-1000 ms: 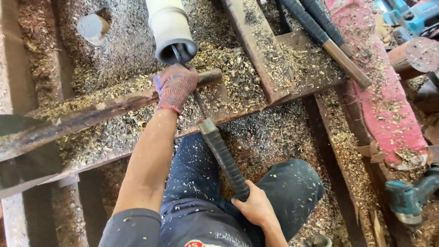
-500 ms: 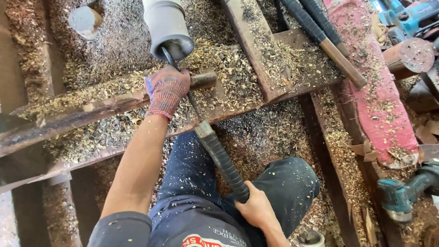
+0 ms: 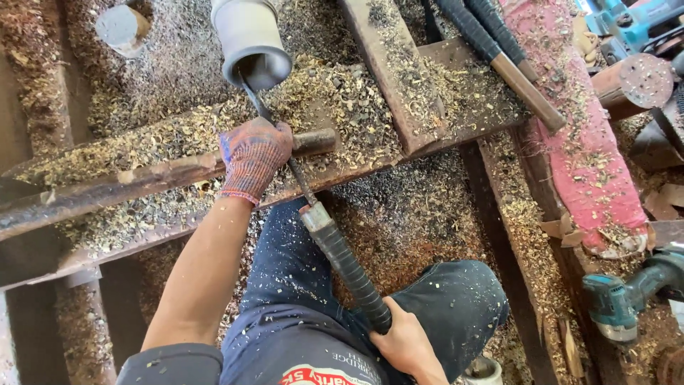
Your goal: Hollowing out a wooden cylinder using a woodturning tool on a lathe
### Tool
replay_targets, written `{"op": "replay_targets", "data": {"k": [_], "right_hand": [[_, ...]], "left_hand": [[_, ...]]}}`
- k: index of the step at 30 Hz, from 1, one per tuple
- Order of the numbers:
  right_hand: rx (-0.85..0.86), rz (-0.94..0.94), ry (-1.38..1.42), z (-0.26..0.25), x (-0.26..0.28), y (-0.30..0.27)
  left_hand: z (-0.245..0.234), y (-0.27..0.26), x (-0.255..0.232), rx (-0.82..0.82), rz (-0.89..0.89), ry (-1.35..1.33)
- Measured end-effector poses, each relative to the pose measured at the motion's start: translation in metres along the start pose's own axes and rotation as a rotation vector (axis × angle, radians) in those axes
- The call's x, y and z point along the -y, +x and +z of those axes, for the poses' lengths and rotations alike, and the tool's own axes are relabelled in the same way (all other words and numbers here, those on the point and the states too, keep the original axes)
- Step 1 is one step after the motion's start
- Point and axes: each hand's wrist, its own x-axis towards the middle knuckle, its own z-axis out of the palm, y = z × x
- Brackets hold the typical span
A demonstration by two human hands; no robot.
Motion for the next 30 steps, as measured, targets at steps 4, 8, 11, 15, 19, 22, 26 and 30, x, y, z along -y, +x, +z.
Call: {"op": "replay_targets", "data": {"k": [4,8,11,15,19,22,26,30], "right_hand": [[-0.009,-0.007,0.014,-0.002,0.005,0.002],[-0.012,-0.014,0.011,0.005,0.001,0.010],[-0.020,-0.028,-0.001,0.005,0.002,0.013],[0.007,0.007,0.017,0.002,0.012,0.009],[-0.017,-0.028,0.011,0.004,0.011,0.014],[-0.034,-0.042,0.027,0.003,0.015,0.014],[-0.015,-0.029,0.016,0.000,0.022,0.017],[-0.008,-0.020,0.001,-0.002,0.029,0.020]], "left_hand": [[0.001,0.006,0.000,0.030,-0.023,-0.009],[0.015,0.017,0.008,-0.077,0.031,-0.025],[0.006,0.015,0.004,-0.086,0.028,-0.044],[0.002,0.016,0.002,-0.017,-0.003,-0.098],[-0.005,0.016,-0.001,0.014,-0.043,-0.076],[0.000,0.023,0.000,-0.008,-0.037,-0.090],[-0.004,0.025,-0.002,-0.030,-0.036,-0.080],[0.001,0.035,0.001,-0.091,0.004,-0.051]]}}
